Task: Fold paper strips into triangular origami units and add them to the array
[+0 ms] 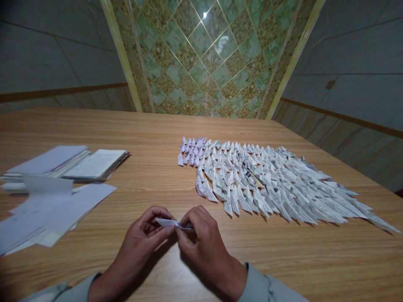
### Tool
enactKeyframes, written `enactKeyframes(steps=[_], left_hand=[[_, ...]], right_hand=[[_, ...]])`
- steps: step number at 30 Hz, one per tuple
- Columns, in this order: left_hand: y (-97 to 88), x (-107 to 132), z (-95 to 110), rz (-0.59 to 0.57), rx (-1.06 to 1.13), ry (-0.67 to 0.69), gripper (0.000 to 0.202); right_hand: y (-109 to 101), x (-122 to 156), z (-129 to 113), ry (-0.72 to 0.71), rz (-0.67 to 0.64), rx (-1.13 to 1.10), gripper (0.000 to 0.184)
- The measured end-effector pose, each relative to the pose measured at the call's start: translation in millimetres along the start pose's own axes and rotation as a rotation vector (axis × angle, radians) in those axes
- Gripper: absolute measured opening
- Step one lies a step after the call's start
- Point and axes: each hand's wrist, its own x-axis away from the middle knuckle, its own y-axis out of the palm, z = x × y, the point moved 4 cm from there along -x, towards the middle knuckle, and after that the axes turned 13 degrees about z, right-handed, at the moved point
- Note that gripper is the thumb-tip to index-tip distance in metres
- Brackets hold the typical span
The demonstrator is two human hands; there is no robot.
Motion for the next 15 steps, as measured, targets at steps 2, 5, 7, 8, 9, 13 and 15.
enactKeyframes(steps=[2,5,7,8,9,13,15], left_hand=[[-1.0,-1.1,1.5,0.020,-0.002,0.001,0.017],[-2.1,-4.6,0.5,0.038,0.012,-0.022,0.020],[-2.1,-7.1,-1.8,0.023,0.034,-0.051,0.023],[-2.0,-8.0,-3.0,0.007,0.048,-0.065,0.024],[-1.7,-8.6,-4.1,-0.012,0.062,-0.075,0.026],[-0.7,-8.2,-6.1,-0.073,0.073,-0.054,0.029],[-0.7,-7.1,-6.5,-0.080,0.059,-0.035,0.026]], right_hand=[[-0.7,-0.3,3.9,0.135,-0.010,-0.024,0.010],[-1.7,-1.3,5.9,0.209,-0.020,-0.069,0.009],[-2.3,-2.5,5.2,0.180,-0.013,-0.080,0.011],[-2.6,-3.1,4.5,0.153,-0.008,-0.080,0.011],[-2.7,-3.5,3.6,0.123,-0.004,-0.080,0.012],[-2.8,-4.9,0.0,0.041,-0.007,-0.084,0.011],[-3.2,-5.9,-1.2,0.034,-0.014,-0.077,0.010]])
